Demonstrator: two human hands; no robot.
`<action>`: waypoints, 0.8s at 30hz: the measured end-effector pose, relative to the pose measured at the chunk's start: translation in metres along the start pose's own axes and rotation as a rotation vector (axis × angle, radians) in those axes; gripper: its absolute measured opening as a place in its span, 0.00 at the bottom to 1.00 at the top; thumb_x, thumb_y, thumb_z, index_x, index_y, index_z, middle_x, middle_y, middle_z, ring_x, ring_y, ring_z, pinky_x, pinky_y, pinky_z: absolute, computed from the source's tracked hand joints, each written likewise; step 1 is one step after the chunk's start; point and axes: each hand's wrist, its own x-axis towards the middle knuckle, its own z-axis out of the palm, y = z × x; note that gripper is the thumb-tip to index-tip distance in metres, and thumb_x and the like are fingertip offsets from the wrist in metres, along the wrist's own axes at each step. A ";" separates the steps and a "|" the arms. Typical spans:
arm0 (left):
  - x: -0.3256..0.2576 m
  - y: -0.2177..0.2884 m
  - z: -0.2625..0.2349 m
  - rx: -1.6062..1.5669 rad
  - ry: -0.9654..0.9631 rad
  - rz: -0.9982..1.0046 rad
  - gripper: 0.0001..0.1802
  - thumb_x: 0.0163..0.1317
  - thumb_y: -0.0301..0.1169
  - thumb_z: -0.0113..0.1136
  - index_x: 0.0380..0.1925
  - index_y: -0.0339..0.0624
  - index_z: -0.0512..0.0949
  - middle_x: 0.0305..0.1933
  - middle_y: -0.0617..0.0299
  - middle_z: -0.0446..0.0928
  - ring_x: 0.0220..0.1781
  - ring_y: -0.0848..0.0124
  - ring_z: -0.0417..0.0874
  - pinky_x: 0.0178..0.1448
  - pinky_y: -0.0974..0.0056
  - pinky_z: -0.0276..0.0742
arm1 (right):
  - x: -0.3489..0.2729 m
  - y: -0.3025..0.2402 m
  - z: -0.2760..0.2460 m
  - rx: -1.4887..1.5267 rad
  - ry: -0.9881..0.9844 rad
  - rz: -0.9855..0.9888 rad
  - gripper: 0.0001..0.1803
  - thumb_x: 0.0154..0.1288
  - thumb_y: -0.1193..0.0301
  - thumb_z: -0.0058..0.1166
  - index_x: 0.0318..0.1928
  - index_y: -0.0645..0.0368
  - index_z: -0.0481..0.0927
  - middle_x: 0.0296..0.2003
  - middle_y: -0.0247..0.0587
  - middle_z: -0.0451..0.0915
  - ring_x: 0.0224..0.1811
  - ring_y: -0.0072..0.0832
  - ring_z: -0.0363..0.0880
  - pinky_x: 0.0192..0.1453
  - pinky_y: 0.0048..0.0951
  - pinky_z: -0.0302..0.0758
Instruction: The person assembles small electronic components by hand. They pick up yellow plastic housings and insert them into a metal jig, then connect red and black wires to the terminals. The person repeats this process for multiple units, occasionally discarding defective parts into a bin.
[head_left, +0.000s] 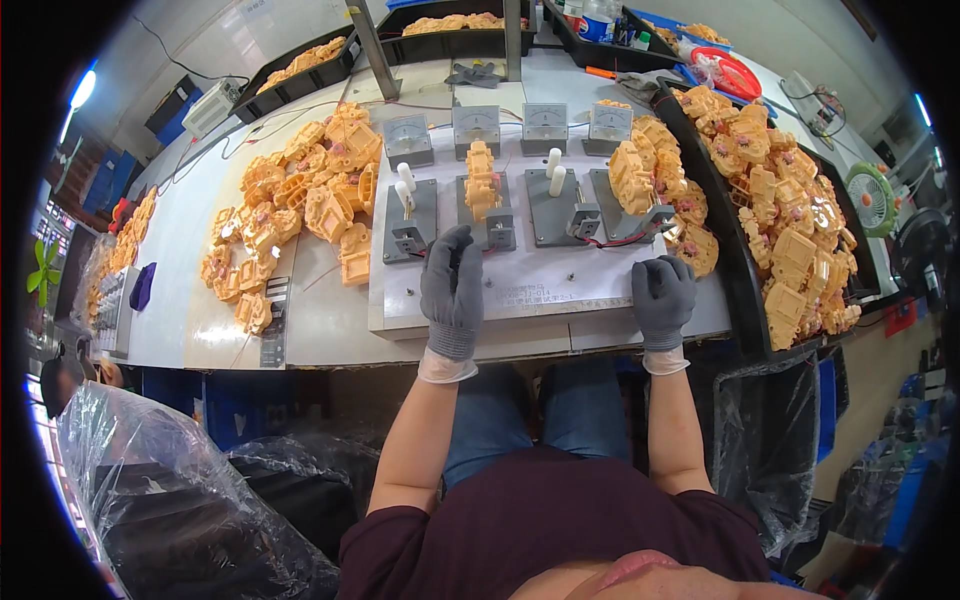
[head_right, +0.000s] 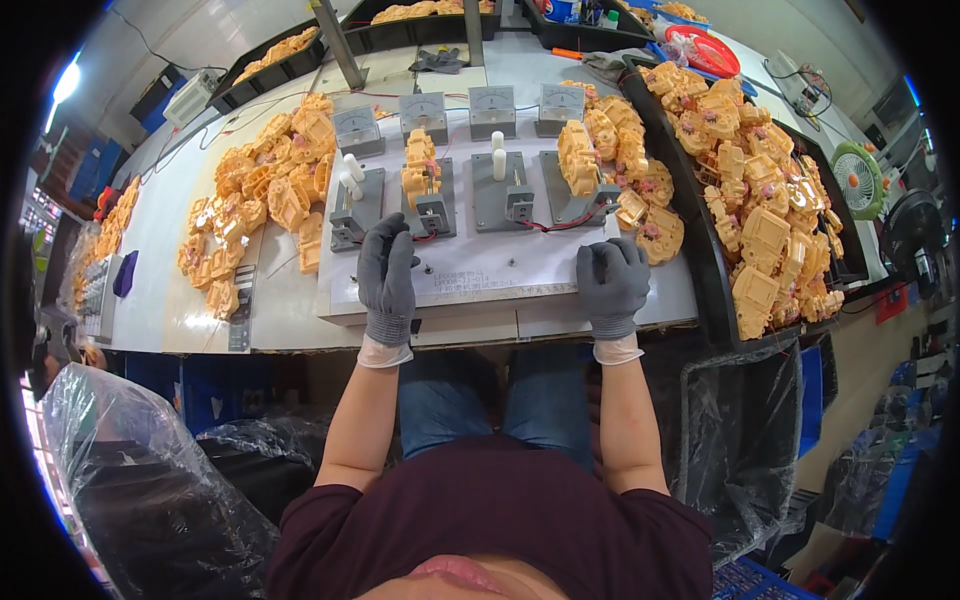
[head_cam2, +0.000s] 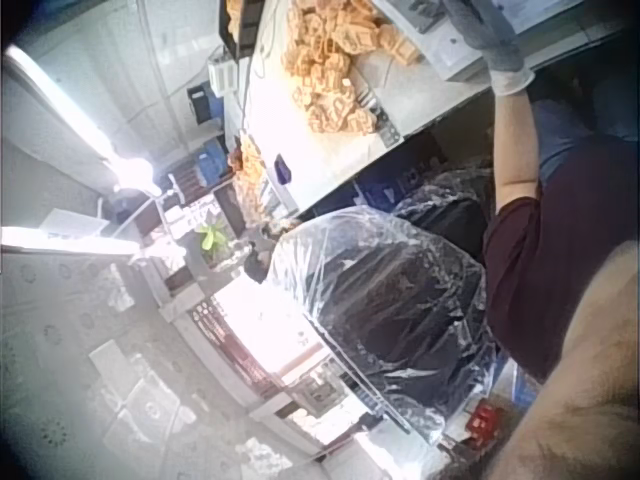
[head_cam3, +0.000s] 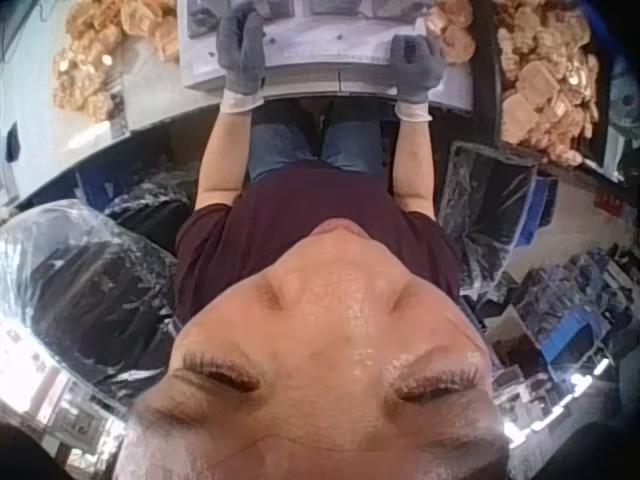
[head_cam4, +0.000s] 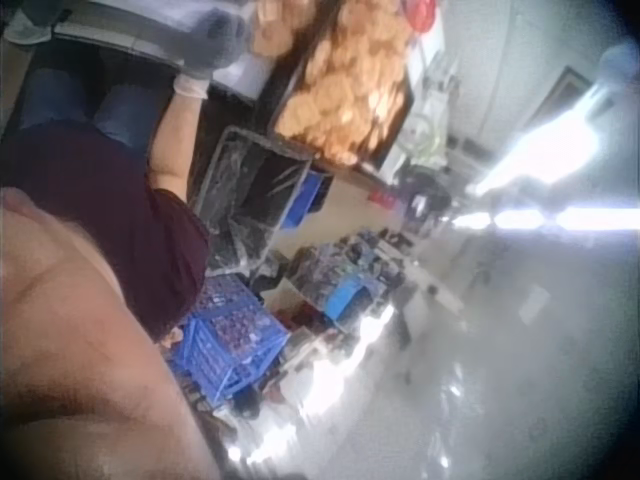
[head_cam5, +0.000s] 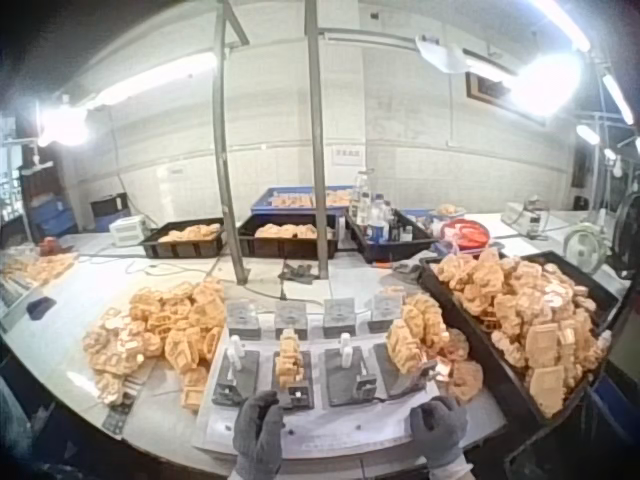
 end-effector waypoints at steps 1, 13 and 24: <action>0.000 0.000 0.000 0.007 0.000 0.000 0.14 0.65 0.26 0.51 0.49 0.33 0.73 0.42 0.61 0.75 0.39 0.78 0.73 0.45 0.73 0.71 | 0.000 0.000 0.000 0.005 0.001 -0.003 0.06 0.49 0.72 0.62 0.23 0.58 0.78 0.25 0.38 0.77 0.29 0.36 0.74 0.34 0.36 0.72; 0.000 -0.004 -0.002 0.036 -0.008 0.041 0.15 0.65 0.29 0.51 0.50 0.34 0.73 0.42 0.62 0.75 0.39 0.79 0.74 0.42 0.74 0.73 | 0.001 0.000 -0.001 0.013 -0.017 0.006 0.06 0.49 0.71 0.63 0.23 0.57 0.78 0.25 0.37 0.77 0.29 0.35 0.74 0.35 0.36 0.71; 0.000 0.001 0.000 0.018 0.000 -0.013 0.14 0.65 0.26 0.51 0.49 0.34 0.74 0.42 0.61 0.74 0.41 0.78 0.73 0.46 0.73 0.71 | -0.001 0.003 0.001 0.016 -0.013 -0.004 0.06 0.49 0.71 0.63 0.23 0.58 0.78 0.26 0.38 0.77 0.30 0.37 0.74 0.35 0.36 0.71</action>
